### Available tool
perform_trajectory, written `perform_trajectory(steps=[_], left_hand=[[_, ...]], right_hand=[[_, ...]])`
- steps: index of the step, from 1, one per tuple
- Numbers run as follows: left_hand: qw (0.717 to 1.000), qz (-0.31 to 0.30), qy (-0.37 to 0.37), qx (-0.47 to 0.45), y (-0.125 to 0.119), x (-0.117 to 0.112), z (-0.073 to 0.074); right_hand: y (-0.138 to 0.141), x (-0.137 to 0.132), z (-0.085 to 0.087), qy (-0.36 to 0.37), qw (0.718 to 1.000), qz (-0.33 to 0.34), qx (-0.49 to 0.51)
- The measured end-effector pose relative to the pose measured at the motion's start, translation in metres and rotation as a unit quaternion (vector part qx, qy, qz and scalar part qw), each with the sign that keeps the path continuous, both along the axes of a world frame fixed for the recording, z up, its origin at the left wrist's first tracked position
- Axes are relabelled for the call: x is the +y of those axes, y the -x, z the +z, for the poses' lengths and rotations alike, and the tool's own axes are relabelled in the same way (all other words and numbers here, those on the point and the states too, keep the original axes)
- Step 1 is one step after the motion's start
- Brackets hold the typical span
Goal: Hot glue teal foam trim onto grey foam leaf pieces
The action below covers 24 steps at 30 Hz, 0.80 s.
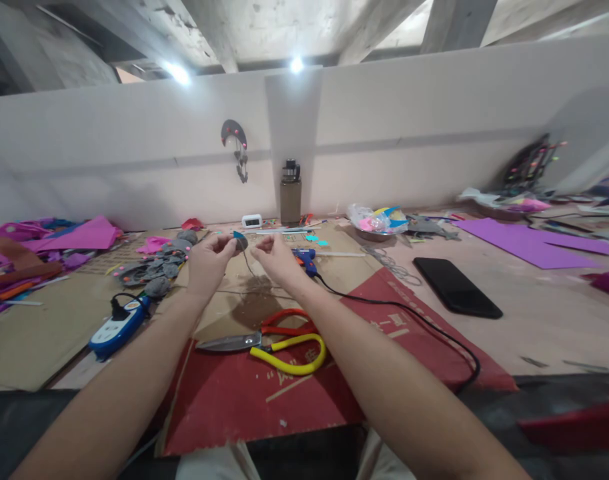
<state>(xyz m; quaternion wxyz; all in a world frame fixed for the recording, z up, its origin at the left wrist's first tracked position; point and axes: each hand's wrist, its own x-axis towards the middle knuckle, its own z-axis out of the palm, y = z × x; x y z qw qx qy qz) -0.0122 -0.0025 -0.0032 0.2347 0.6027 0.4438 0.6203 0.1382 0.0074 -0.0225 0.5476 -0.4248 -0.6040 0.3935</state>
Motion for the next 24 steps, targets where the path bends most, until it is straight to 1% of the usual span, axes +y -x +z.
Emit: perform_trajectory(steps=[2,4,7,8,10,13,16,20,24], left_hand=[[0.996,0.027,-0.038,0.072,-0.001,-0.004,0.002],[0.991,0.047,-0.058,0.114,-0.001,-0.007,0.003],[0.989,0.061,-0.056,0.121,-0.002,-0.008,0.004],[0.990,0.060,-0.051,0.117,-0.002,-0.008,0.004],[0.995,0.039,-0.030,0.092,-0.003,-0.006,0.002],[0.999,-0.030,0.024,-0.013,-0.005,-0.002,-0.001],[0.988,-0.085,0.066,-0.112,-0.009,0.000,-0.003],[0.982,-0.104,0.080,-0.139,-0.013,-0.002,-0.001],[0.981,-0.108,0.083,-0.136,-0.015,-0.004,0.000]], right_hand=[[0.015,-0.003,0.000,0.036,0.993,0.052,0.096],[0.021,-0.007,0.000,0.073,0.983,0.079,0.150],[0.019,-0.014,0.004,0.125,0.966,0.114,0.195],[0.017,-0.015,0.005,0.132,0.963,0.125,0.197],[0.014,-0.016,0.007,0.110,0.970,0.127,0.176],[0.012,-0.013,0.007,0.028,0.990,0.087,0.108],[0.009,-0.008,0.007,-0.037,0.998,0.022,0.054],[0.004,-0.008,0.010,-0.089,0.995,-0.046,0.017],[0.002,-0.012,0.014,-0.094,0.993,-0.071,0.020]])
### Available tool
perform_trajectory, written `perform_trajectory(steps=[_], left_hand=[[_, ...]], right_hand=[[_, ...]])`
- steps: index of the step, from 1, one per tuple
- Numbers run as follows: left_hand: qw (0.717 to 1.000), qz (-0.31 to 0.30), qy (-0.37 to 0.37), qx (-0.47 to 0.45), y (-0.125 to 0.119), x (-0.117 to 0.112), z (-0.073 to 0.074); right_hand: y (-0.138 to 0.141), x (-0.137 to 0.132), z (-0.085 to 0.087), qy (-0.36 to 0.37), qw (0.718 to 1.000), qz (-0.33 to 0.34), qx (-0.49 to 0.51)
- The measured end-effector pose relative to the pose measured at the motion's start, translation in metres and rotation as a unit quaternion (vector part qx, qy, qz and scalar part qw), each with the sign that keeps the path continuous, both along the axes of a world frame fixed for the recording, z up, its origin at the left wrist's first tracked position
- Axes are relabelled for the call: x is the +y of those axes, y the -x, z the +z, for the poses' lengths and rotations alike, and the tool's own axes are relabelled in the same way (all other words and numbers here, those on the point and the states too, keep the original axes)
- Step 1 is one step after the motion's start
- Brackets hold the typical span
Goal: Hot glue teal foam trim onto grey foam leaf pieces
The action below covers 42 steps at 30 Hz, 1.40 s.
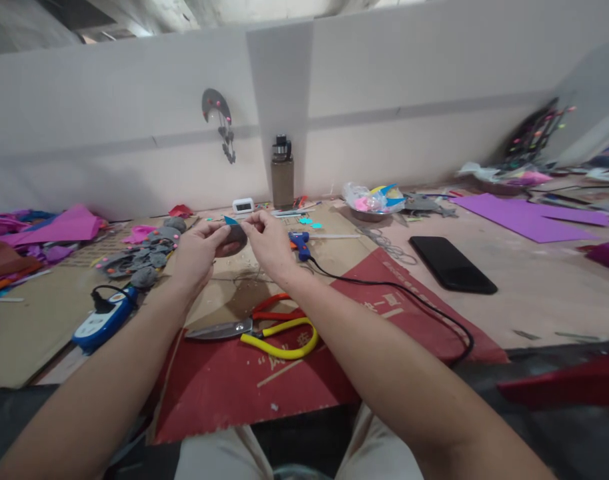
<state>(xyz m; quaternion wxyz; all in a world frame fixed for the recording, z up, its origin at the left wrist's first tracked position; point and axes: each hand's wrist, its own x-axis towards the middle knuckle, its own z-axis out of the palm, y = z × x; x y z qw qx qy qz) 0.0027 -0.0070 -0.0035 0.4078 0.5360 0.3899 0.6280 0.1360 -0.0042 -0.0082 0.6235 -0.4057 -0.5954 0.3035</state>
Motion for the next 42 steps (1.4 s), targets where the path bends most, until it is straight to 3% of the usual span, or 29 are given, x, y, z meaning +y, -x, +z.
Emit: perform_trajectory(steps=[17,30,36,42], left_hand=[[0.999,-0.029,0.028,0.002,-0.002,-0.004,0.002],[0.997,-0.065,0.050,-0.006,-0.001,-0.006,0.005],[0.996,-0.078,0.044,-0.018,0.000,-0.005,0.005],[0.994,-0.096,0.049,-0.016,-0.001,-0.006,0.006]], right_hand=[[-0.003,0.000,0.002,0.027,0.999,0.010,0.031],[-0.005,-0.004,0.004,0.087,0.987,0.086,0.106],[-0.007,-0.006,0.009,0.147,0.964,0.155,0.157],[-0.015,-0.006,0.012,0.222,0.918,0.253,0.207]])
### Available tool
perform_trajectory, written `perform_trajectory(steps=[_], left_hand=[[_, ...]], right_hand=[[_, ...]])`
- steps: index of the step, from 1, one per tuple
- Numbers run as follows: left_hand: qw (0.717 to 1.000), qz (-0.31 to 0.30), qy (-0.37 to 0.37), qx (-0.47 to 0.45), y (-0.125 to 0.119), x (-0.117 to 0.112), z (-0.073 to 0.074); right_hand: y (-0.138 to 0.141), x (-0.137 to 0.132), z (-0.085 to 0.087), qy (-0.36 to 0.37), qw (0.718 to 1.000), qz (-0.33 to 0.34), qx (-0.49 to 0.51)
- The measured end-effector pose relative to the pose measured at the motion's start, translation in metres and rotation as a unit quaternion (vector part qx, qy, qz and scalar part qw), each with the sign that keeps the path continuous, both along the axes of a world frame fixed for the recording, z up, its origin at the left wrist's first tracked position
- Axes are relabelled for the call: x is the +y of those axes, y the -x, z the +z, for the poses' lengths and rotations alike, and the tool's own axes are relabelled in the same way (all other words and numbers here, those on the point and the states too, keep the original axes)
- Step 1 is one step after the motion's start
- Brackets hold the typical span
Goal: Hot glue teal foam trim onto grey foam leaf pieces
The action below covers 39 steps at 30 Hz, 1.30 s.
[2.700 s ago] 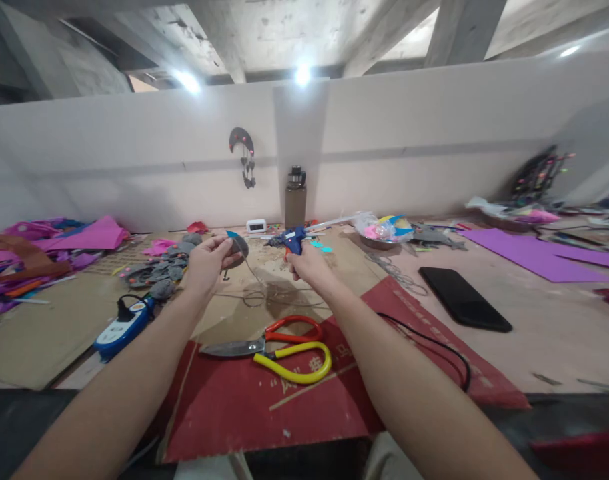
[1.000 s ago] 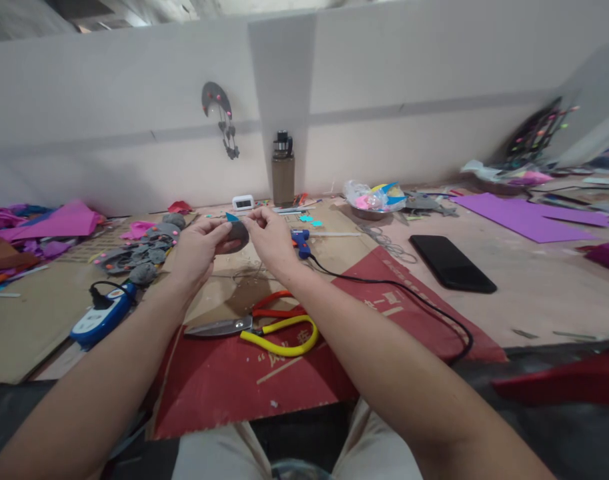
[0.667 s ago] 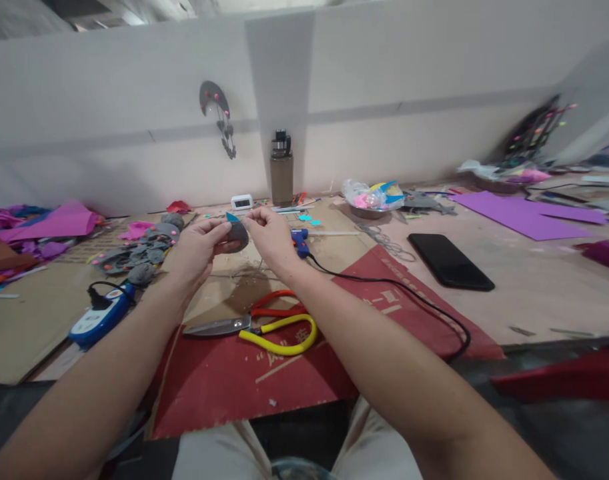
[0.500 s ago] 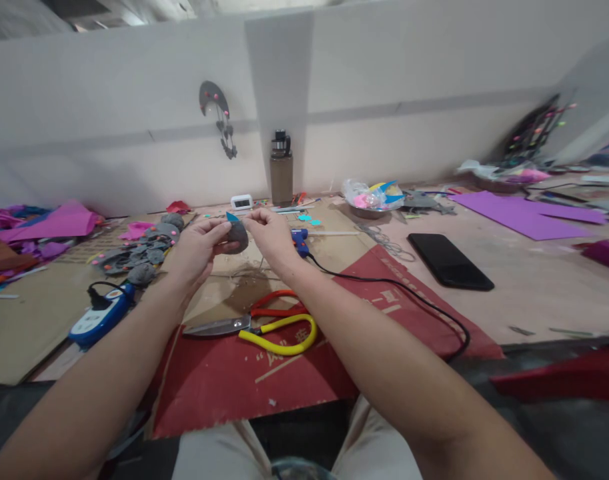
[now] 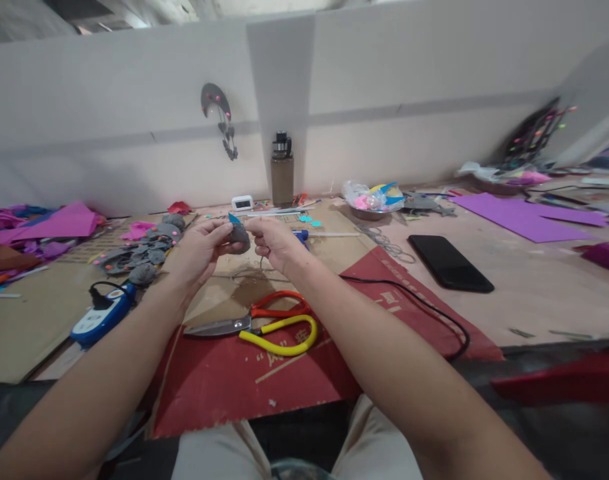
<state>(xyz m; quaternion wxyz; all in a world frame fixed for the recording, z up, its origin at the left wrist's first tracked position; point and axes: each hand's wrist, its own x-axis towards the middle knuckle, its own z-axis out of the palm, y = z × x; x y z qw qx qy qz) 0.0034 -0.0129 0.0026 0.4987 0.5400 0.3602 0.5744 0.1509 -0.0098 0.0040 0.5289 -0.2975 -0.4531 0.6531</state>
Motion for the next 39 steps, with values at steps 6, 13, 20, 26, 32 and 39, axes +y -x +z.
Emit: perform_trajectory(steps=[6,13,20,26,32,39], left_hand=[[1.000,-0.024,0.000,0.005,0.000,-0.002,0.001],[1.000,-0.028,0.002,-0.011,0.001,0.000,-0.001],[0.996,-0.035,0.036,-0.072,0.001,0.003,-0.003],[0.992,-0.043,0.061,-0.099,0.001,0.005,-0.006],[0.989,-0.046,0.083,-0.111,0.000,0.003,-0.004],[0.983,-0.035,0.090,-0.154,0.001,0.001,0.002]], right_hand=[[-0.003,0.001,0.000,0.056,0.998,0.030,0.028],[-0.002,-0.005,0.003,0.079,0.995,0.042,0.037],[-0.003,-0.008,0.000,0.062,0.996,0.051,0.031],[-0.002,-0.008,-0.002,0.049,0.997,0.033,0.042],[0.002,-0.011,-0.004,-0.003,0.999,-0.035,0.017],[0.011,-0.012,-0.013,-0.220,0.951,-0.177,-0.124]])
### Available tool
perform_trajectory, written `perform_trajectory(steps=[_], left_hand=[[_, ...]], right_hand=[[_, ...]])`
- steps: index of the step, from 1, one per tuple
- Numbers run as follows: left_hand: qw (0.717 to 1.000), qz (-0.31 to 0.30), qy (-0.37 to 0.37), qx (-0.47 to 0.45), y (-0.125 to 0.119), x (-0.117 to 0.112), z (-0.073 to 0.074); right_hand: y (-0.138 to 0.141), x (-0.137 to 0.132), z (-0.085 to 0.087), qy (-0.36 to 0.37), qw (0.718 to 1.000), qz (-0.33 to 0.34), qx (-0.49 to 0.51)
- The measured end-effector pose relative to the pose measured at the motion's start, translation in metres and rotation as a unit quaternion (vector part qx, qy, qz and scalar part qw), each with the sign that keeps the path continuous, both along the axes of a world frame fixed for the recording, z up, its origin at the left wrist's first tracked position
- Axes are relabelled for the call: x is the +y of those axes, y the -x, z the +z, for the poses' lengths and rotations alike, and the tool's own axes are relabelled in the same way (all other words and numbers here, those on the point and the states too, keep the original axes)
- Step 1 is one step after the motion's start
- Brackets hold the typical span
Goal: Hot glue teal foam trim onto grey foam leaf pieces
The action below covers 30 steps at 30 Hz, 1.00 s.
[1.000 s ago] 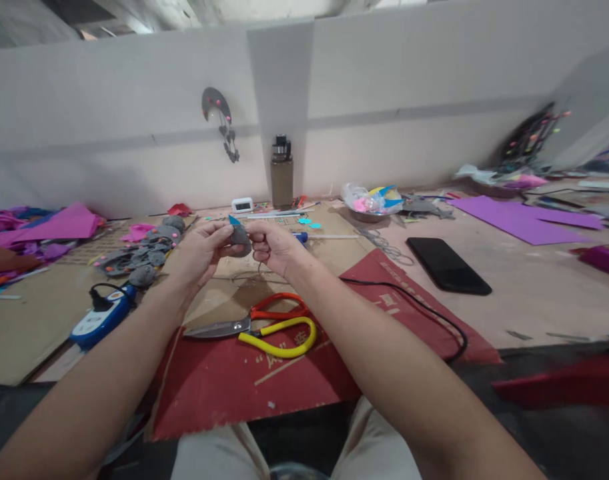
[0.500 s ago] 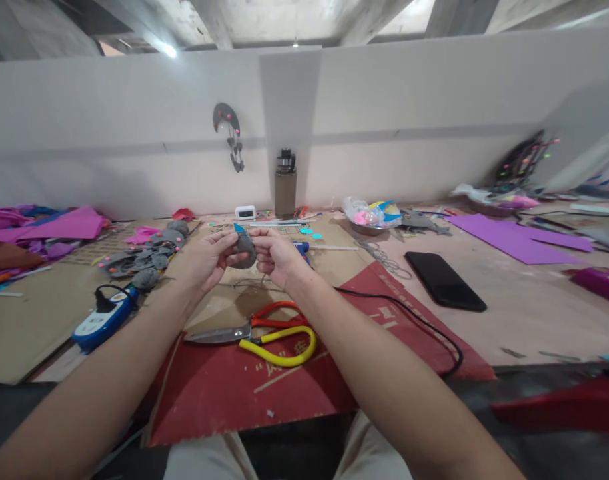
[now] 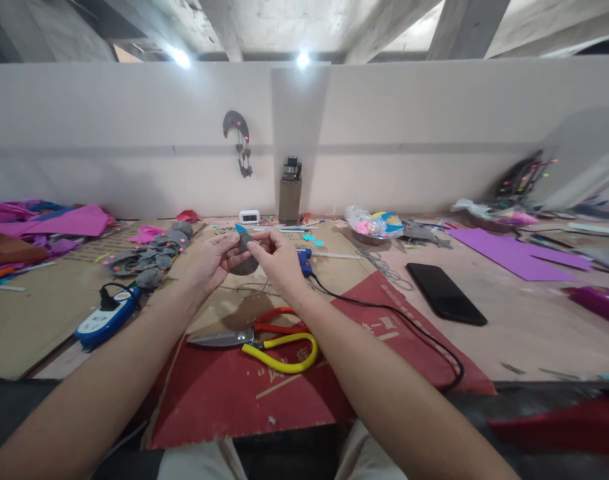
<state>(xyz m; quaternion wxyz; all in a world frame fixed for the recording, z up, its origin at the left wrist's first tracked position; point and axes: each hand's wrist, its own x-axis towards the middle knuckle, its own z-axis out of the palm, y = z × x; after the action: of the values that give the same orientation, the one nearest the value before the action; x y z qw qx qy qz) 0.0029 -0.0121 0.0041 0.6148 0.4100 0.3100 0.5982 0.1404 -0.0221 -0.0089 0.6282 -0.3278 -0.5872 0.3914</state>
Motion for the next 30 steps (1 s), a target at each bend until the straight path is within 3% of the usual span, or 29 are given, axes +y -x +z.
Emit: perform_trajectory(steps=[6,30], left_hand=[[1.000,-0.013,-0.003,-0.023,-0.0026,-0.0018,-0.0015],[0.999,-0.040,-0.021,-0.001,0.0022,0.0006,-0.0008]], right_hand=[[0.0021,0.0005,-0.0062,-0.045,0.995,-0.076,-0.044],[0.0055,-0.0026,-0.0054,-0.008,0.999,-0.050,0.005]])
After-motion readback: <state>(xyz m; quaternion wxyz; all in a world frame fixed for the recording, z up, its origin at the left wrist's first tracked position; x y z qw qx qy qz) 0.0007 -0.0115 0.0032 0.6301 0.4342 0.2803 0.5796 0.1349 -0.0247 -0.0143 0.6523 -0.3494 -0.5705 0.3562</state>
